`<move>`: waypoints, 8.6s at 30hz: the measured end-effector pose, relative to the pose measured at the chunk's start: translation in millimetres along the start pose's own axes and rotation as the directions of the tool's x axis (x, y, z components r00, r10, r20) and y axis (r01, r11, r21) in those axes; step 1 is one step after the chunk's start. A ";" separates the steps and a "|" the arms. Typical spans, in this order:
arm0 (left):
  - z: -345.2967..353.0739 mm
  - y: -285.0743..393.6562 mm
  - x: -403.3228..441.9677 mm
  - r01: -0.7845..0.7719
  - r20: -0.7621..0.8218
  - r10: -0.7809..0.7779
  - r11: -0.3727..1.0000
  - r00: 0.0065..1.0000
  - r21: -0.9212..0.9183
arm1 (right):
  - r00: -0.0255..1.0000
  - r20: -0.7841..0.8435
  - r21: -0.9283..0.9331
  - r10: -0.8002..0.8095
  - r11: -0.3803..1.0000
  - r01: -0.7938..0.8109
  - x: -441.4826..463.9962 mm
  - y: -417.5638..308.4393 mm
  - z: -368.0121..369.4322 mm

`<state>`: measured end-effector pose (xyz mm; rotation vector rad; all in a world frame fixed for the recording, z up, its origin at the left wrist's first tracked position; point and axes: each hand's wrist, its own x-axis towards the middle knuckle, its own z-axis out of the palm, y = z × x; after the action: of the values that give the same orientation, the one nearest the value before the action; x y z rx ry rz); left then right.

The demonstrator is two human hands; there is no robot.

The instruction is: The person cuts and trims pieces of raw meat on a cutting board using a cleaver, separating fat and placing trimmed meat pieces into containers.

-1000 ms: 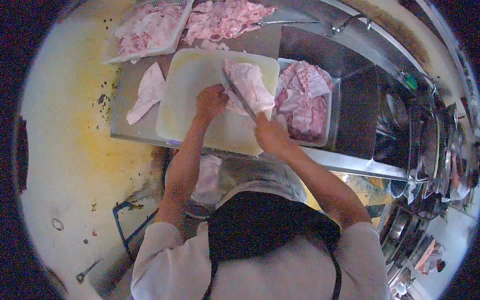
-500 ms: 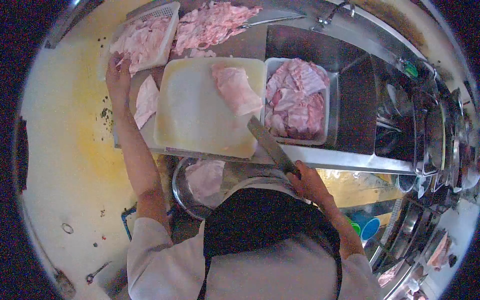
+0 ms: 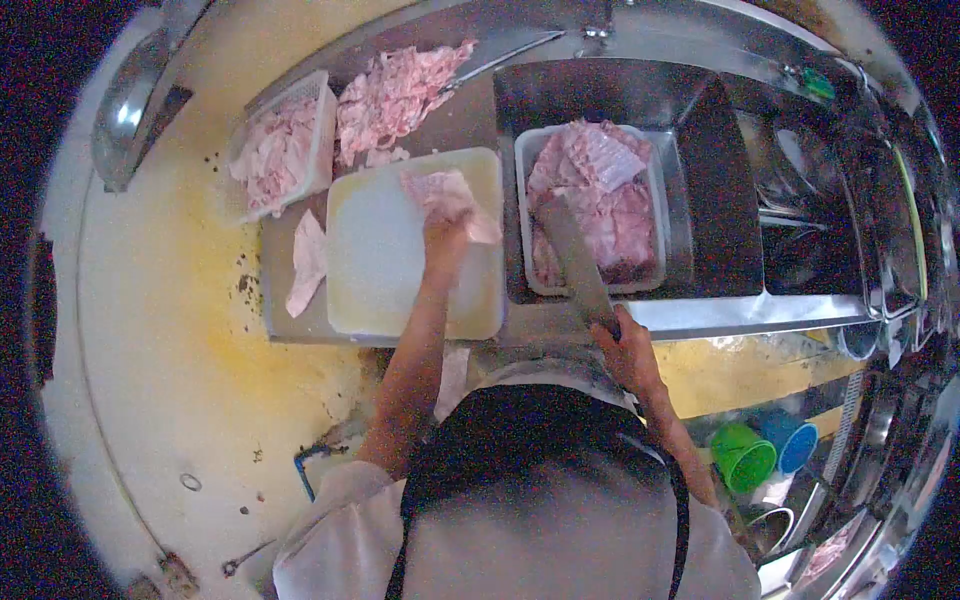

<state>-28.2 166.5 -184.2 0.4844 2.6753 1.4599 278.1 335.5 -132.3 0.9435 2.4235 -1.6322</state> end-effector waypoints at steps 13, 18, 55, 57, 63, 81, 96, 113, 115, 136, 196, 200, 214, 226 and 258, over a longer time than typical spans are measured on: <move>-95.1 31.2 88.1 0.472 0.434 -0.228 0.630 0.872 -0.617 | 0.985 0.102 0.171 -0.136 0.978 0.117 42.2 5.7 20.5; -90.9 -80.2 55.1 0.224 0.191 -0.316 0.894 0.930 0.389 | 0.937 0.168 0.197 -0.306 0.942 0.272 64.2 11.7 46.2; -90.0 -34.9 -12.8 -0.218 -0.021 0.231 0.939 0.973 0.265 | 0.887 0.386 0.079 -0.253 0.967 0.241 107.9 -36.1 107.6; -88.0 -31.4 2.0 -0.325 0.032 0.331 0.897 0.943 0.299 | 0.885 0.424 0.059 -0.193 0.981 0.185 81.6 -23.1 95.6; -83.4 -49.4 28.6 -0.550 0.382 0.404 0.699 0.831 0.458 | 0.793 0.601 -0.038 0.095 0.995 -0.090 53.0 -72.4 34.5; -91.4 -46.6 18.1 -0.353 0.148 0.321 0.874 0.935 0.333 | 0.911 0.399 0.020 -0.107 0.994 0.108 115.3 -69.8 125.0; -93.7 -49.6 17.0 -0.368 0.328 0.259 0.867 0.909 0.336 | 0.933 0.255 -0.175 -0.254 0.937 0.303 165.8 -142.5 183.2; -303.9 -21.6 167.2 -0.271 -0.189 0.344 0.904 0.920 0.330 | 0.935 0.348 -0.147 -0.061 0.982 0.119 -0.6 7.7 15.5; -275.9 -7.3 164.4 -0.343 -0.196 0.530 0.745 0.825 0.573 | 0.953 0.299 -0.149 -0.045 0.985 0.093 -1.8 1.3 16.8; -72.3 -12.0 128.4 0.146 0.333 0.109 0.742 0.937 -0.654 | 0.989 -0.028 0.260 0.145 0.957 -0.133 4.9 6.8 -2.8; -113.1 -87.7 7.8 -0.443 -0.082 0.521 0.790 0.850 0.424 | 0.872 0.436 0.110 -0.222 0.975 0.194 137.1 -118.4 139.7; -114.0 -95.3 51.2 -0.309 0.076 0.317 0.798 0.945 0.517 | 0.864 0.445 0.018 -0.235 0.967 0.253 161.1 -132.0 159.1; -134.6 -95.9 51.8 -0.125 -0.100 0.147 0.972 0.984 0.200 | 0.862 0.442 -0.326 -0.246 0.852 0.410 87.1 -110.9 150.9; -375.6 2.6 175.9 -0.108 -0.475 0.126 0.992 0.871 0.065 | 0.897 0.442 -0.356 -0.008 0.916 0.184 -15.6 -44.6 29.1; 37.4 44.3 -25.0 -0.130 0.078 0.148 0.971 0.986 -0.199 | 0.966 -0.198 0.408 0.167 0.910 -0.074 14.5 30.1 -27.6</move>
<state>13.8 211.8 -170.6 0.7178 2.4403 1.6682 289.6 373.2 -150.5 1.3811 2.1375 -2.1213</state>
